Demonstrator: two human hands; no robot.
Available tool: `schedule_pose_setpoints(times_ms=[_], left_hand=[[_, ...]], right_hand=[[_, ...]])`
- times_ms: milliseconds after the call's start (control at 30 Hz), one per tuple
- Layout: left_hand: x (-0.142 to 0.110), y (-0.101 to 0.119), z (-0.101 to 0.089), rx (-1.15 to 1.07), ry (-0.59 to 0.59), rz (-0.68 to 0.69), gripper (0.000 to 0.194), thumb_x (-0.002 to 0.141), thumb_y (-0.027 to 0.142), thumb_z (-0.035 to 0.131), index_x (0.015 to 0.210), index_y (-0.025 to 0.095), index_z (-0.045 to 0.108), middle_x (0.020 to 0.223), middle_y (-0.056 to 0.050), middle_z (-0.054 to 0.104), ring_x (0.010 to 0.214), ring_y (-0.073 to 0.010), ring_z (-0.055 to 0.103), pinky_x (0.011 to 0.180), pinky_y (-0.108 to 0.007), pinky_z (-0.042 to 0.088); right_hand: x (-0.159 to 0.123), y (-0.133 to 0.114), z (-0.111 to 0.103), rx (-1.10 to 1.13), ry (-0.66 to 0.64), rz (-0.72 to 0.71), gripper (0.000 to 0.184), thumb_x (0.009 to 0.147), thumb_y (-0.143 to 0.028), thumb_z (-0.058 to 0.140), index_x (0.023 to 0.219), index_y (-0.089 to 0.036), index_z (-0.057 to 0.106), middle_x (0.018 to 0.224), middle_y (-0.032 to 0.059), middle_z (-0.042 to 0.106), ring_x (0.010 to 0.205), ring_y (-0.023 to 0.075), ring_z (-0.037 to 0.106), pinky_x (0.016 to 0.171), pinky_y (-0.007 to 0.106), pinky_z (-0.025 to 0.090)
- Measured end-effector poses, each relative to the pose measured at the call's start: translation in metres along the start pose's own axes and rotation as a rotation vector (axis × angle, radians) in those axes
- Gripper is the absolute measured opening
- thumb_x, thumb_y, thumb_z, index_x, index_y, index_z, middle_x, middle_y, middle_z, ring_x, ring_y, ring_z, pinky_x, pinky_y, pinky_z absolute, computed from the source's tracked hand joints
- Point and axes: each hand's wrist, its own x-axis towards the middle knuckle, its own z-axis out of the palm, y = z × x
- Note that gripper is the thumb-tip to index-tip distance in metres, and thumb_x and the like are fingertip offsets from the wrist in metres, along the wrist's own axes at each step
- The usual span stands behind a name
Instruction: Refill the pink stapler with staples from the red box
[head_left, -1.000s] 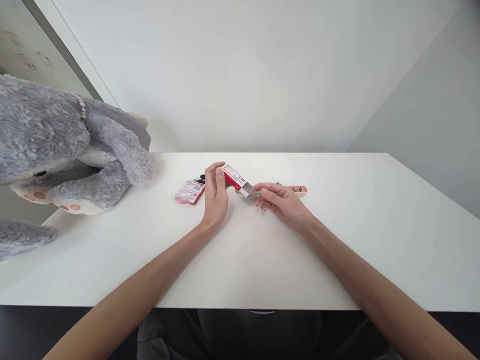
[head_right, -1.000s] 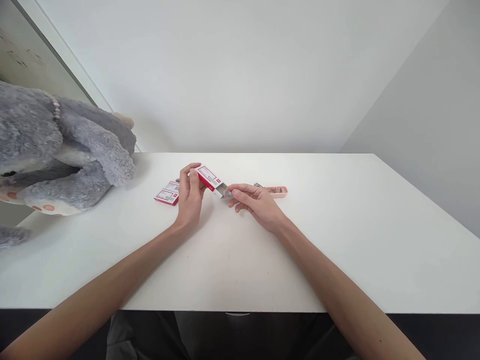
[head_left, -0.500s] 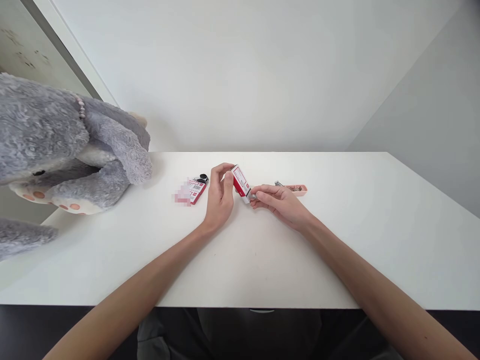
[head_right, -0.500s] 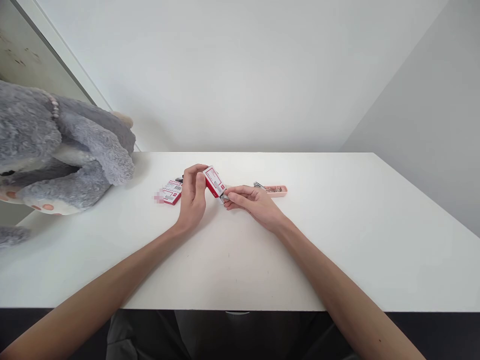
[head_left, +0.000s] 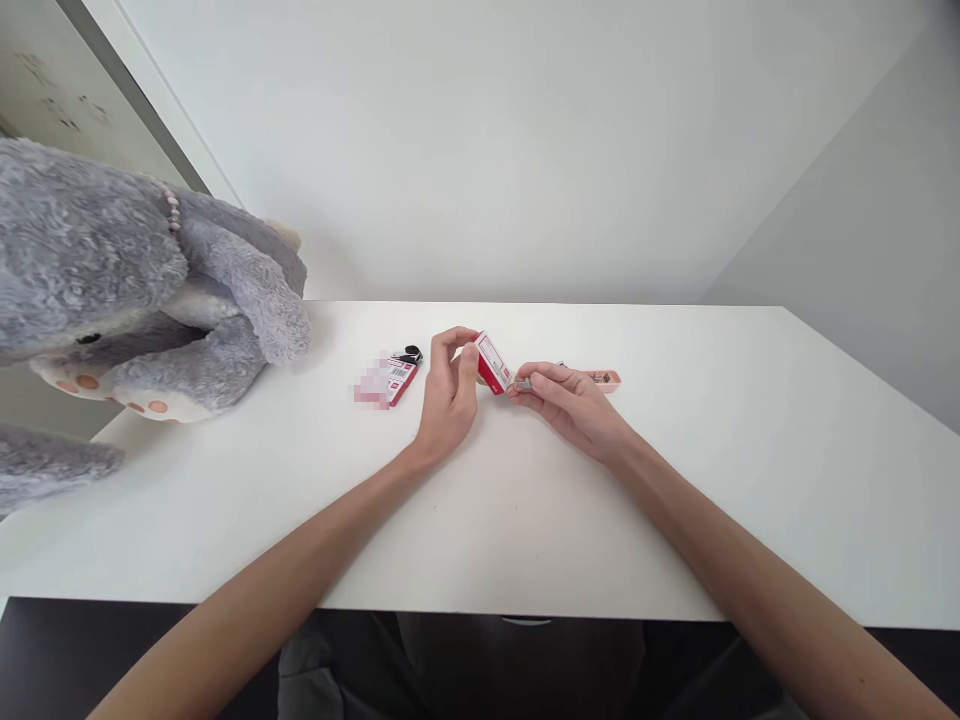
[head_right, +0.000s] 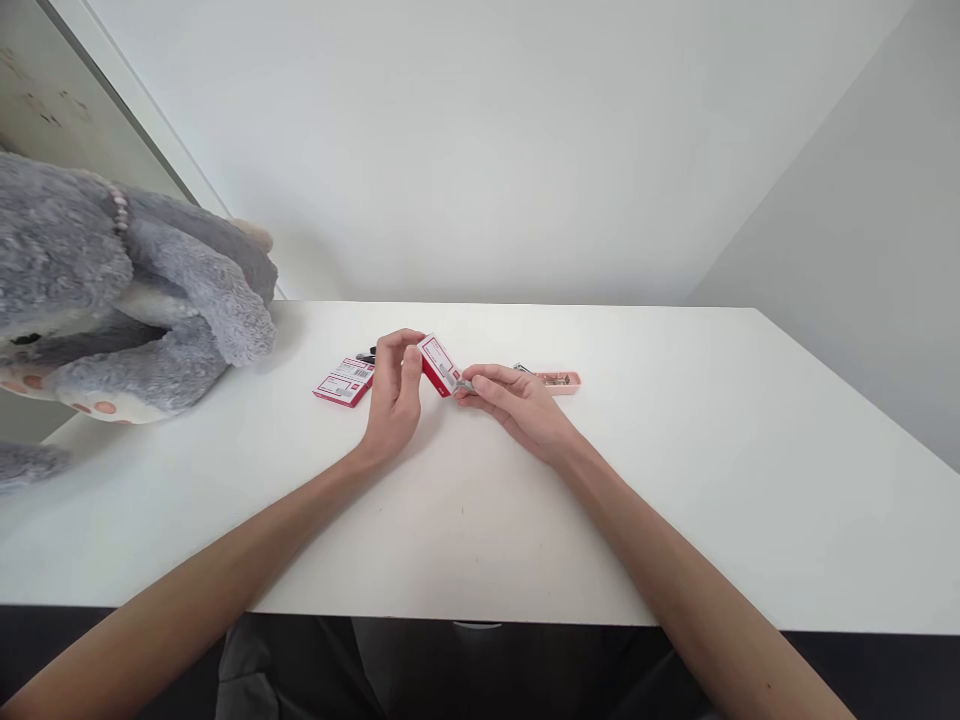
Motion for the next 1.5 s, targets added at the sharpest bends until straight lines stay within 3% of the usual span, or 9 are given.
schedule_pose_setpoints(times_ms=[267, 400, 600, 833, 1033, 1233, 1500], left_hand=[[0.025, -0.018, -0.021, 0.202, 0.244, -0.010, 0.039, 0.110, 0.055, 0.035, 0.119, 0.026, 0.059, 0.103, -0.005, 0.063, 0.089, -0.0187, 0.058, 0.085, -0.033, 0.045], [0.034, -0.032, -0.033, 0.496, 0.140, 0.098, 0.027, 0.107, 0.044, 0.048, 0.109, 0.026, 0.067, 0.104, -0.007, 0.067, 0.098, -0.0245, 0.056, 0.101, -0.040, 0.036], [0.033, -0.045, -0.038, 0.807, -0.016, 0.171, 0.022, 0.100, 0.040, 0.057, 0.099, 0.025, 0.073, 0.093, -0.012, 0.070, 0.104, -0.0337, 0.053, 0.105, -0.051, 0.031], [0.029, -0.042, -0.039, 1.148, -0.160, 0.098, 0.029, 0.099, 0.037, 0.053, 0.101, 0.021, 0.077, 0.105, -0.015, 0.071, 0.112, -0.0361, 0.055, 0.107, -0.055, 0.034], [0.030, -0.041, -0.042, 1.111, -0.121, 0.136, 0.021, 0.094, 0.030, 0.061, 0.109, 0.022, 0.074, 0.117, -0.014, 0.068, 0.116, -0.0361, 0.054, 0.105, -0.052, 0.037], [0.030, -0.027, -0.031, 0.820, 0.015, 0.349, 0.020, 0.106, 0.026, 0.044, 0.099, 0.022, 0.063, 0.100, -0.008, 0.068, 0.093, -0.0244, 0.055, 0.089, -0.041, 0.042], [0.017, -0.021, -0.019, 0.695, -0.186, 0.554, 0.012, 0.105, 0.026, 0.051, 0.099, 0.022, 0.060, 0.095, -0.006, 0.066, 0.087, -0.0211, 0.055, 0.082, -0.038, 0.043]], right_hand=[[-0.001, -0.001, 0.000, 0.000, -0.021, 0.023, 0.027, 0.086, -0.051, 0.081, 0.100, -0.027, 0.079, 0.097, 0.0031, 0.069, 0.091, 0.0185, 0.065, 0.099, 0.041, 0.053], [-0.001, -0.001, 0.000, -0.050, -0.024, 0.027, 0.031, 0.085, -0.055, 0.080, 0.099, -0.026, 0.078, 0.089, 0.0034, 0.066, 0.088, 0.0195, 0.062, 0.092, 0.041, 0.053], [-0.001, -0.007, -0.004, 0.001, 0.022, -0.002, 0.028, 0.084, -0.054, 0.081, 0.096, -0.029, 0.077, 0.092, 0.0029, 0.065, 0.076, 0.0162, 0.057, 0.078, 0.036, 0.053], [0.000, -0.013, -0.010, 0.173, 0.165, -0.074, 0.023, 0.081, -0.049, 0.086, 0.089, -0.030, 0.076, 0.097, 0.0008, 0.062, 0.070, 0.0117, 0.049, 0.064, 0.028, 0.048], [0.001, -0.011, -0.010, 0.110, 0.147, -0.051, 0.025, 0.081, -0.051, 0.085, 0.090, -0.029, 0.075, 0.100, 0.0019, 0.065, 0.069, 0.0124, 0.049, 0.060, 0.029, 0.045], [-0.001, -0.010, -0.006, 0.049, 0.115, -0.059, 0.024, 0.084, -0.049, 0.083, 0.093, -0.028, 0.077, 0.100, 0.0012, 0.066, 0.068, 0.0103, 0.051, 0.060, 0.029, 0.044], [-0.002, -0.008, -0.001, -0.009, 0.092, 0.002, 0.028, 0.084, -0.049, 0.084, 0.096, -0.026, 0.076, 0.075, -0.0024, 0.060, 0.062, 0.0111, 0.048, 0.060, 0.029, 0.043]])
